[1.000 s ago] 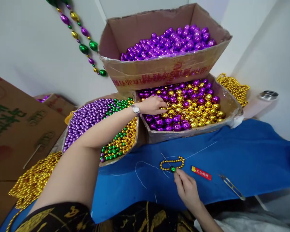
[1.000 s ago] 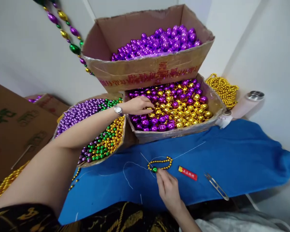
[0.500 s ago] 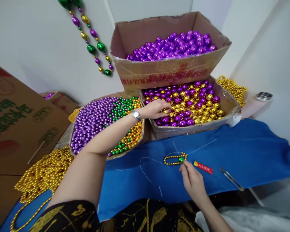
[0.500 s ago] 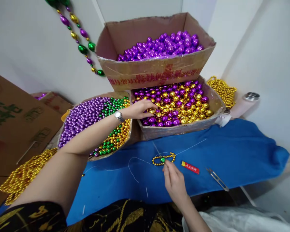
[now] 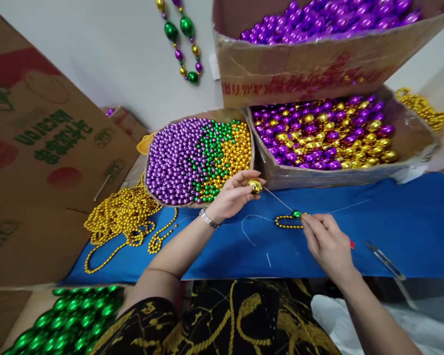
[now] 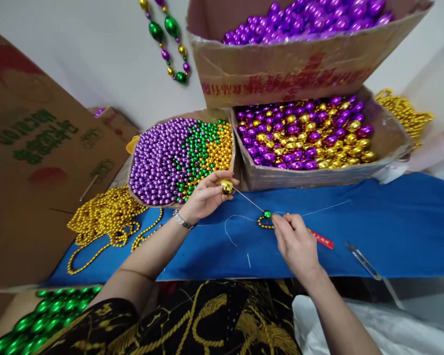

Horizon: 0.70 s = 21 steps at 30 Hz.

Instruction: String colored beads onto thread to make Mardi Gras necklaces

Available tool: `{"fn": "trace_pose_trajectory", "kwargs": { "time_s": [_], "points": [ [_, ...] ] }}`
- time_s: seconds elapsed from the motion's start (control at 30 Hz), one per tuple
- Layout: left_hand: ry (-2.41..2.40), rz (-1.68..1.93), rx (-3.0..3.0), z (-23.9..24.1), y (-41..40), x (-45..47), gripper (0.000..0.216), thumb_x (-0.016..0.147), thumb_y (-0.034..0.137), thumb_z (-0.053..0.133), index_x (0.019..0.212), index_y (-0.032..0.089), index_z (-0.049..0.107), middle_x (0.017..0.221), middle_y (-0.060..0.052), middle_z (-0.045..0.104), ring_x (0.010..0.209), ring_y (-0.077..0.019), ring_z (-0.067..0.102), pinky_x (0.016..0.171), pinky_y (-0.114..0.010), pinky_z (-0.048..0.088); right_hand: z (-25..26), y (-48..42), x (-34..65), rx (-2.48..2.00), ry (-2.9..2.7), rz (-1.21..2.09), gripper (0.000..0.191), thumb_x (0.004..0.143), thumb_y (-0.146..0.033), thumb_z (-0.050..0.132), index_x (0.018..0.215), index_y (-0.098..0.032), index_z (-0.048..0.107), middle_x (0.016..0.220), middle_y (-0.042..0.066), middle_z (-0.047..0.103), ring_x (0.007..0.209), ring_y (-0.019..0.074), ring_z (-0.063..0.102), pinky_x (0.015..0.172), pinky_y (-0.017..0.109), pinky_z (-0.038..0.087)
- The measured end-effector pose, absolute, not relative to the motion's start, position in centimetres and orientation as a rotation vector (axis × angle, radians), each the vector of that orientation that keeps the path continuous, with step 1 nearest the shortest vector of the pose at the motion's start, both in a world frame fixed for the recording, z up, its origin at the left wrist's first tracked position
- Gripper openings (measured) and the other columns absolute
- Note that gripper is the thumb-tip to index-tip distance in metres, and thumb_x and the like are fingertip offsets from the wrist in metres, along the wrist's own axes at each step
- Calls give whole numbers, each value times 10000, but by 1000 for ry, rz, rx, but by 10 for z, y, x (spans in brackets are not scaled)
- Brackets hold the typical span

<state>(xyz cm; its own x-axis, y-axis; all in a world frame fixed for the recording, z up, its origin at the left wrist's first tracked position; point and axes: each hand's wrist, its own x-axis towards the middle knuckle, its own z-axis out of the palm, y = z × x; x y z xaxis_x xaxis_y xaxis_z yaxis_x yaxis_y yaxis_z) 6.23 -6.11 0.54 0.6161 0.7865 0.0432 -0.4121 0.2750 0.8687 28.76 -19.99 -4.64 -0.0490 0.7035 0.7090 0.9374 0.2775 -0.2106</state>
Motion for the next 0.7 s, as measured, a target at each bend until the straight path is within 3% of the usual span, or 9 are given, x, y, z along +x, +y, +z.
{"fn": "trace_pose_trajectory", "kwargs": {
  "time_s": [0.13,0.4,0.53,0.7],
  "points": [
    [468,906,932,-2,-68,48,287,772,199,726,1046,169,645,1078,-88,694,885,-128,653,774,-257,565,-46,-199,278,-1474,-1880,-379,156,908,-174,568,1022,-175,675,885,48,610,669,86,596,580,175,462],
    [562,986,1095,-6,-73,33,348,746,243,768,1069,180,656,1064,-71,689,887,-124,638,746,-233,551,-48,-197,269,-1472,-1958,-464,173,911,-156,553,1028,-169,679,840,30,582,636,79,561,579,180,436],
    [561,1029,1214,-10,-74,29,359,726,221,790,1063,180,670,1063,-62,676,913,-117,624,817,-241,530,-51,-192,260,-1469,-1990,-493,163,905,-158,568,1022,-163,681,844,35,597,673,93,584,629,193,463],
    [533,989,1213,-17,-72,24,407,681,213,826,1048,181,652,976,-42,673,855,-121,630,794,-272,528,-57,-177,240,-1436,-1996,-261,195,917,-189,556,1078,-184,665,879,48,659,754,125,637,705,227,515]
  ]
}}
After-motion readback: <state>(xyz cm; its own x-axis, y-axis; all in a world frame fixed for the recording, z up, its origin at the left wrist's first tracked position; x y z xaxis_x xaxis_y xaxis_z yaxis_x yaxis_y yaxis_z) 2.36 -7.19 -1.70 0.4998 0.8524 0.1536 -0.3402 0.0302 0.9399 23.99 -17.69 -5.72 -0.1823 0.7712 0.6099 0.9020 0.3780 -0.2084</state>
